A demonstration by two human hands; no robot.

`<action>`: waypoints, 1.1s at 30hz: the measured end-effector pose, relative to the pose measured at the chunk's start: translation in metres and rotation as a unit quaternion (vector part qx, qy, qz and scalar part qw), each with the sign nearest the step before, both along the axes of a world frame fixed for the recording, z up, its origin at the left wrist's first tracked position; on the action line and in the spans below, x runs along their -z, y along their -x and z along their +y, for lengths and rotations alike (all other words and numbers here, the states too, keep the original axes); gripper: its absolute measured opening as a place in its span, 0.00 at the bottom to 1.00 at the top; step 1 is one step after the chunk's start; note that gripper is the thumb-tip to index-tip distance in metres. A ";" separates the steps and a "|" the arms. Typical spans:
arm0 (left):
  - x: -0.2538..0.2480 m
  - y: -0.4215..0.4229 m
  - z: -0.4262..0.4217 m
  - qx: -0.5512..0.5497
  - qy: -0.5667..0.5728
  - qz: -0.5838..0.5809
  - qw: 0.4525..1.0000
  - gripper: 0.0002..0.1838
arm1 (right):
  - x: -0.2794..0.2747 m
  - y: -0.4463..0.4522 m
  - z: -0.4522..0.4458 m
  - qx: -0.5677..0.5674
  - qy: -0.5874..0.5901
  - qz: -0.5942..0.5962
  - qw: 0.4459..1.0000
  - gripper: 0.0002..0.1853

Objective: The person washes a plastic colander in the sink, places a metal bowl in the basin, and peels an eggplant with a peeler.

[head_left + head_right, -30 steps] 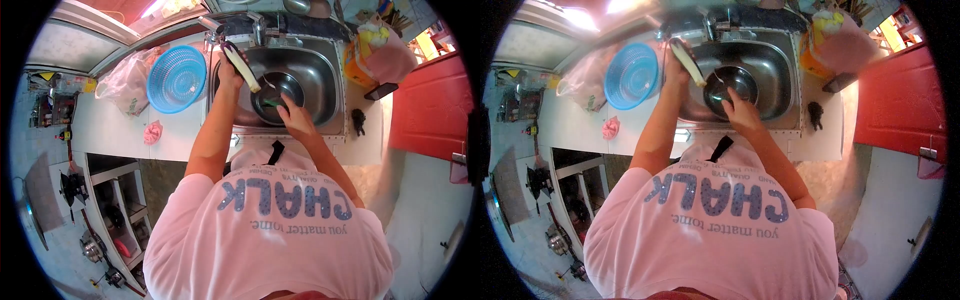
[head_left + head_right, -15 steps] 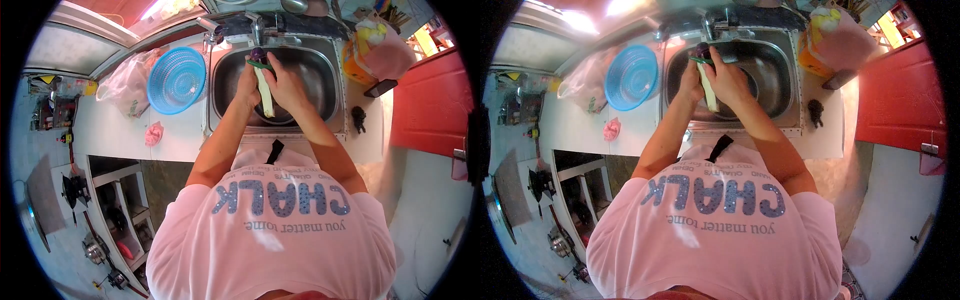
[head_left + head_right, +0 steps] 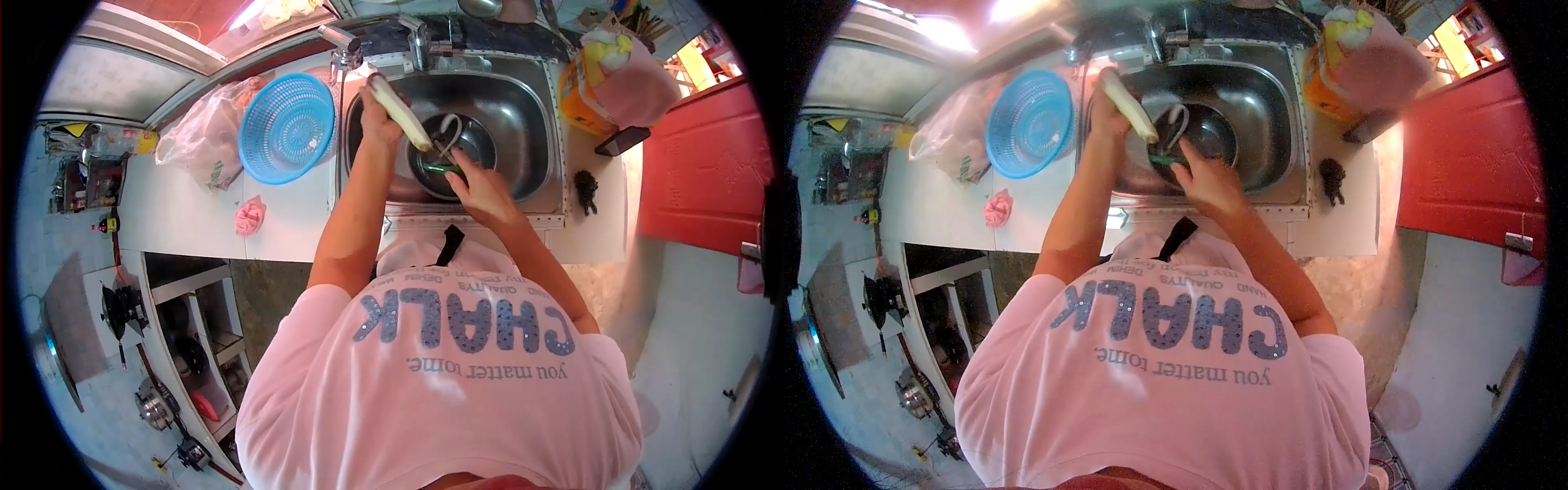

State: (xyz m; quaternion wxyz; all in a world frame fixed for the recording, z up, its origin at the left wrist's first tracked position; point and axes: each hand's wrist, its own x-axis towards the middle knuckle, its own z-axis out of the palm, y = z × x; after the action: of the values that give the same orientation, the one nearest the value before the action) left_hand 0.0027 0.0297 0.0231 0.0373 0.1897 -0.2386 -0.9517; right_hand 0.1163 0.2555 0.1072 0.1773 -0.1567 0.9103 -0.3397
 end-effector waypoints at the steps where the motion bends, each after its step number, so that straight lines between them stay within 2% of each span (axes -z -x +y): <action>1: -0.004 -0.001 -0.005 -0.022 0.003 -0.010 1.000 0.28 | 0.017 0.000 0.006 0.000 -0.002 0.016 1.000 0.28; 2: -0.010 -0.005 -0.011 0.003 0.037 0.028 0.999 0.29 | 0.025 -0.001 0.008 0.000 -0.006 0.031 0.999 0.29; 4: 0.001 -0.003 -0.025 0.106 -0.032 0.078 0.991 0.29 | 0.035 0.007 0.009 0.024 -0.001 0.026 0.999 0.29; 6: -0.026 -0.022 0.003 0.042 0.038 -0.047 0.997 0.28 | 0.049 0.017 0.010 0.031 -0.031 0.019 0.999 0.30; 8: -0.011 -0.033 0.012 0.104 0.071 -0.037 0.991 0.22 | 0.075 0.027 0.008 0.034 -0.097 0.014 0.995 0.30; 9: 0.003 -0.033 0.013 0.127 0.006 -0.091 0.988 0.20 | 0.085 0.029 0.009 0.027 -0.115 0.003 0.993 0.30; 10: 0.024 -0.035 0.011 0.158 -0.024 -0.059 0.985 0.20 | 0.096 0.031 0.010 0.022 -0.133 -0.010 0.991 0.30; 12: 0.011 -0.051 0.022 0.120 -0.004 -0.129 0.984 0.18 | 0.122 0.027 0.014 0.013 -0.146 0.084 0.986 0.31; 15: 0.019 -0.060 0.013 0.129 0.016 -0.112 0.985 0.19 | 0.109 0.039 0.042 0.083 -0.078 0.227 0.967 0.29; 16: 0.002 -0.065 0.016 0.145 0.026 -0.112 0.983 0.22 | 0.088 0.042 0.056 0.147 -0.054 0.234 0.960 0.28; 18: -0.015 -0.071 0.020 0.135 0.012 -0.120 0.983 0.26 | 0.040 0.052 0.099 0.266 -0.002 0.245 0.932 0.26; 20: 0.005 -0.069 0.007 0.158 0.007 -0.111 0.981 0.26 | 0.059 0.068 0.153 0.424 0.033 0.306 0.852 0.23; 22: 0.013 -0.068 0.003 0.191 -0.014 -0.103 0.976 0.29 | 0.043 0.079 0.197 0.550 0.073 0.235 0.798 0.27; 24: 0.016 -0.064 0.006 0.209 -0.025 -0.129 0.969 0.29 | 0.069 0.089 0.240 0.547 -0.010 0.372 0.749 0.33; 25: 0.015 -0.062 0.010 0.211 -0.015 -0.168 0.963 0.27 | 0.091 0.098 0.261 0.541 -0.036 0.367 0.756 0.42; 26: 0.012 -0.061 0.023 0.165 0.059 -0.195 0.965 0.25 | 0.111 0.108 0.273 0.537 -0.036 0.356 0.764 0.44; 28: 0.052 -0.058 0.006 0.300 0.069 -0.154 0.939 0.21 | 0.142 0.124 0.289 0.526 -0.034 0.334 0.781 0.48; 29: 0.039 -0.058 0.028 0.249 0.130 -0.238 0.930 0.21 | 0.149 0.130 0.292 0.522 -0.025 0.284 0.804 0.53; 32: 0.016 -0.062 0.052 0.277 0.128 -0.219 0.927 0.21 | 0.157 0.143 0.296 0.490 0.076 0.260 0.828 0.54; 33: 0.001 -0.062 0.060 0.270 0.153 -0.261 0.914 0.20 | 0.155 0.144 0.294 0.487 0.095 0.252 0.831 0.55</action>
State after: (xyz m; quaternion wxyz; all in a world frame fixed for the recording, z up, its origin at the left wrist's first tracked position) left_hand 0.0648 0.0895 0.0220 -0.2556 0.3515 -0.4245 -0.7943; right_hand -0.0281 0.5494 -0.0476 -0.2619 0.2103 0.8452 -0.4158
